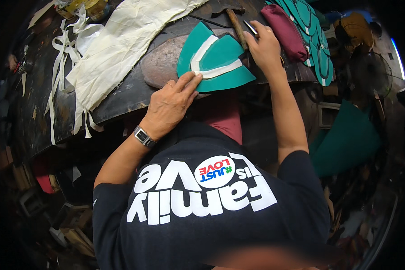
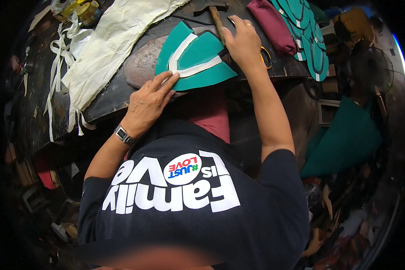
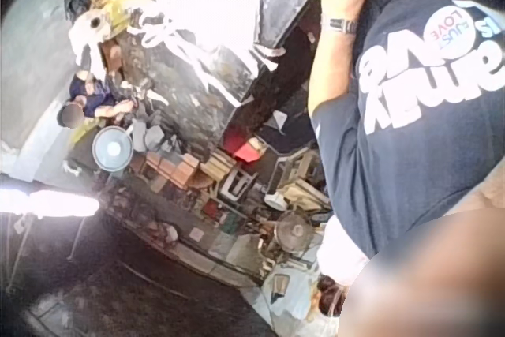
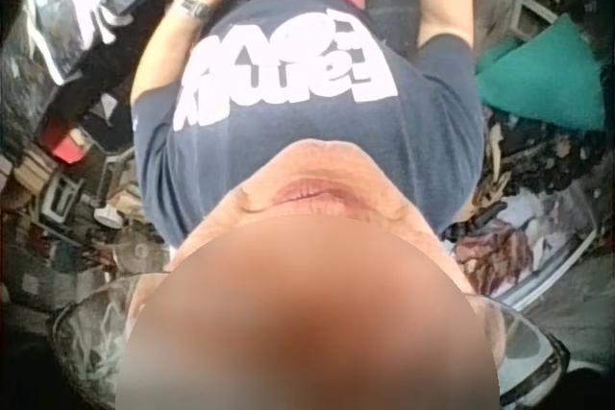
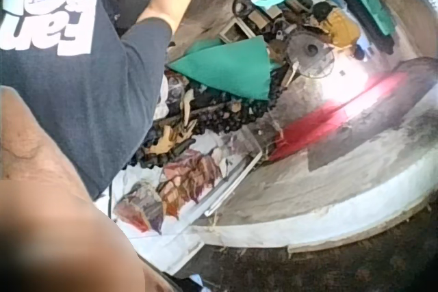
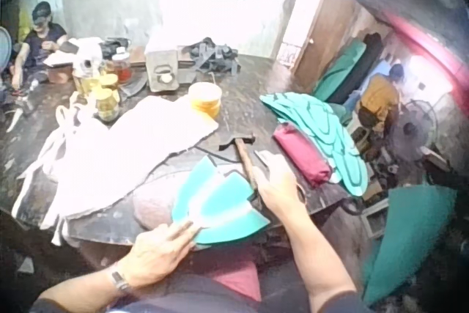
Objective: The person cuts a white woven fabric into narrow strips using yellow-handled scissors, then places the strips onto green fabric pieces on a workbench. The person trims the white strips to fit the green pieces and continues assembling the components.
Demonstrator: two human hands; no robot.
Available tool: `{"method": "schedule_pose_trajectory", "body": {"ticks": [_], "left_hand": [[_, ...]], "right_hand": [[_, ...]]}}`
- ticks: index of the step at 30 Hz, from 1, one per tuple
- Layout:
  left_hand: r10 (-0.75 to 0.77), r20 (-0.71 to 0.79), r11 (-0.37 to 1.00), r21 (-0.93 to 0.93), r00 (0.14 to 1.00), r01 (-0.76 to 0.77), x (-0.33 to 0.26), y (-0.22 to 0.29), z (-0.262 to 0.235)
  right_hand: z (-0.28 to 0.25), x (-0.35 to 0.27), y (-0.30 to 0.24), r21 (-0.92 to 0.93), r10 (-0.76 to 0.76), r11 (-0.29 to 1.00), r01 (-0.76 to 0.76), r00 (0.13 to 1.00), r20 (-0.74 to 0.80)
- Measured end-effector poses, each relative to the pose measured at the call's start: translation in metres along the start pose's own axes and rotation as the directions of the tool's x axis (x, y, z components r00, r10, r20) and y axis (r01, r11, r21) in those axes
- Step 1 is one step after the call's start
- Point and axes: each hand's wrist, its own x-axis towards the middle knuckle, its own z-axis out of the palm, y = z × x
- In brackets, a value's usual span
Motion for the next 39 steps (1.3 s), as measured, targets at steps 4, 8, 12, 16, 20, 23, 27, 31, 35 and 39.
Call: {"method": "schedule_pose_trajectory", "body": {"ticks": [4, 8, 12, 16, 20, 23, 27, 31, 35, 39], "left_hand": [[-0.034, -0.009, 0.999, -0.001, 0.999, 0.034, -0.008, 0.001, -0.001], [-0.086, -0.042, 0.994, -0.072, 0.995, 0.083, -0.015, 0.002, -0.003], [-0.111, -0.078, 0.985, -0.14, 0.991, 0.099, -0.017, 0.001, 0.001], [-0.114, -0.142, 0.973, -0.215, 0.983, 0.082, -0.015, -0.004, 0.003], [-0.125, -0.177, 0.952, -0.3, 0.976, 0.068, -0.015, -0.006, 0.002], [-0.124, -0.175, 0.949, -0.308, 0.977, 0.066, -0.016, -0.005, 0.001], [-0.139, -0.174, 0.947, -0.31, 0.975, 0.08, -0.016, -0.005, 0.001], [-0.153, -0.177, 0.943, -0.32, 0.972, 0.09, -0.016, -0.004, 0.002], [-0.148, -0.178, 0.945, -0.316, 0.973, 0.086, -0.016, -0.004, 0.002], [-0.162, -0.168, 0.94, -0.327, 0.972, 0.1, -0.015, -0.004, 0.002]], "right_hand": [[0.035, 0.056, 0.003, -0.203, 0.244, 0.96, -0.192, 0.931, 0.273], [0.026, 0.069, -0.005, -0.203, 0.283, 0.949, -0.241, 0.936, 0.209], [0.0, 0.028, -0.026, 0.352, 0.199, 0.895, -0.273, 0.952, 0.232], [-0.01, -0.03, -0.054, 0.323, -0.048, 0.946, -0.04, 0.964, 0.26], [-0.02, -0.052, -0.069, 0.301, 0.07, 0.938, -0.171, 0.945, 0.319], [-0.019, -0.055, -0.079, 0.31, 0.05, 0.938, -0.153, 0.948, 0.314], [-0.025, -0.053, -0.08, 0.299, 0.059, 0.94, -0.162, 0.944, 0.326], [-0.022, -0.057, -0.078, 0.387, 0.025, 0.914, -0.119, 0.97, 0.24], [-0.018, -0.062, -0.078, 0.277, 0.024, 0.951, -0.135, 0.929, 0.369], [-0.021, -0.076, -0.086, 0.343, -0.067, 0.934, -0.098, 0.897, 0.438]]}}
